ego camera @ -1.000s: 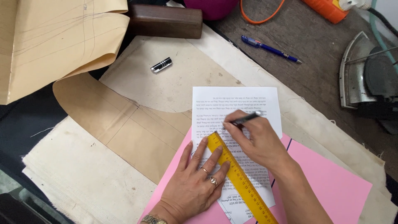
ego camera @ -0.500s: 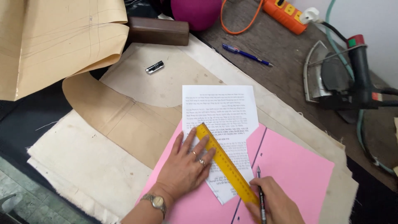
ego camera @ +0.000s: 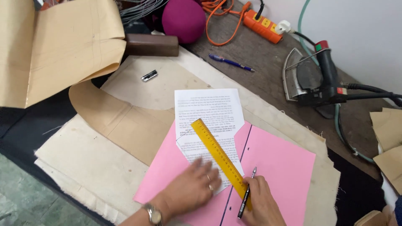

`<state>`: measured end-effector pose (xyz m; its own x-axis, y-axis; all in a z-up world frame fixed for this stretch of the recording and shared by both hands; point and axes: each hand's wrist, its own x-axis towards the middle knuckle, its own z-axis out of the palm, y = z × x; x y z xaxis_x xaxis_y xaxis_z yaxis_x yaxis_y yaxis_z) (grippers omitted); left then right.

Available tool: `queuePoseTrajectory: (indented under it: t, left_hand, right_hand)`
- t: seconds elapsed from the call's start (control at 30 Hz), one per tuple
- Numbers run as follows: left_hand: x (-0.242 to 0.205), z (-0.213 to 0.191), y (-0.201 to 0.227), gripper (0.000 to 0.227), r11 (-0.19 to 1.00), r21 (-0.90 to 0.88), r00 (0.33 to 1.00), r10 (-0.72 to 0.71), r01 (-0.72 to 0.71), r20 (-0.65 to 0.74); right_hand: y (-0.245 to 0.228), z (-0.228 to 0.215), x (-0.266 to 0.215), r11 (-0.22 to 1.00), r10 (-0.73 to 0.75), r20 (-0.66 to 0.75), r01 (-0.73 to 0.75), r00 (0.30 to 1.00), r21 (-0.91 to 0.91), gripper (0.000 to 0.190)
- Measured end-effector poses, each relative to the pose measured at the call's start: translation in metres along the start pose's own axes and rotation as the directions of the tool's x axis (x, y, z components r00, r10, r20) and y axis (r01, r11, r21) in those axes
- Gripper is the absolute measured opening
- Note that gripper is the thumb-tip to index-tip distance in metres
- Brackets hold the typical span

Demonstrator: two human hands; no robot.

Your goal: The person places a printed document onto a pink folder and uses a yellow ruler and a black pen to measure and mark lines on the paper. They adjust the ruler multiple times to draw straight lines across the document.

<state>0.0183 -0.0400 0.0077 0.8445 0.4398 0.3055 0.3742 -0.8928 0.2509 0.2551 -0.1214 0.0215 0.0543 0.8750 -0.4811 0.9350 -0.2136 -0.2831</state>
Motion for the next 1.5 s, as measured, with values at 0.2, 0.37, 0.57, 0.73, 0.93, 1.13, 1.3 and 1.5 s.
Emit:
queuePoseTrajectory:
  t: [0.2,0.37,0.57,0.73,0.93,1.13,1.3,1.5]
  left_hand:
    - [0.02,-0.002,0.026,0.034,0.959,0.22,0.961,0.124,-0.18,0.248]
    - [0.021,0.023,0.023,0.036,0.884,0.358,0.935,0.201,-0.302,0.294]
    - [0.012,0.008,0.005,0.017,0.95,0.232,0.977,0.214,-0.208,-0.001]
    - [-0.01,-0.035,-0.009,0.028,0.951,-0.183,0.965,0.261,-0.249,0.042]
    - [-0.045,-0.076,-0.011,0.04,0.945,-0.274,0.983,0.18,-0.179,-0.019]
    - [-0.037,-0.054,-0.033,0.053,0.842,0.171,0.856,-0.479,0.511,-0.197]
    - [-0.04,-0.041,-0.05,0.034,0.746,0.259,0.78,-0.524,0.614,-0.342]
    - [-0.067,-0.008,-0.072,0.044,0.756,0.119,0.765,-0.631,0.644,-0.129]
  right_hand:
    - [-0.003,-0.005,0.001,0.997,-0.075,-0.144,0.076,0.987,-0.001,0.066]
    - [0.003,-0.004,0.001,0.989,-0.142,-0.215,0.147,0.966,0.007,0.073]
    - [0.032,-0.011,0.011,0.955,-0.179,-0.308,0.241,0.934,0.175,0.061]
    - [0.009,-0.074,0.015,0.909,-0.294,-0.478,0.397,0.827,0.127,0.036]
    - [-0.02,-0.091,0.055,0.869,-0.457,-0.342,0.494,0.821,0.024,0.03]
    - [-0.09,-0.069,0.108,0.584,-0.776,-0.326,0.811,0.54,-0.047,0.026]
    - [-0.124,-0.044,0.132,0.61,-0.789,-0.19,0.783,0.585,-0.121,0.033]
    - [-0.129,-0.054,0.132,0.576,-0.808,-0.212,0.813,0.55,-0.084,0.037]
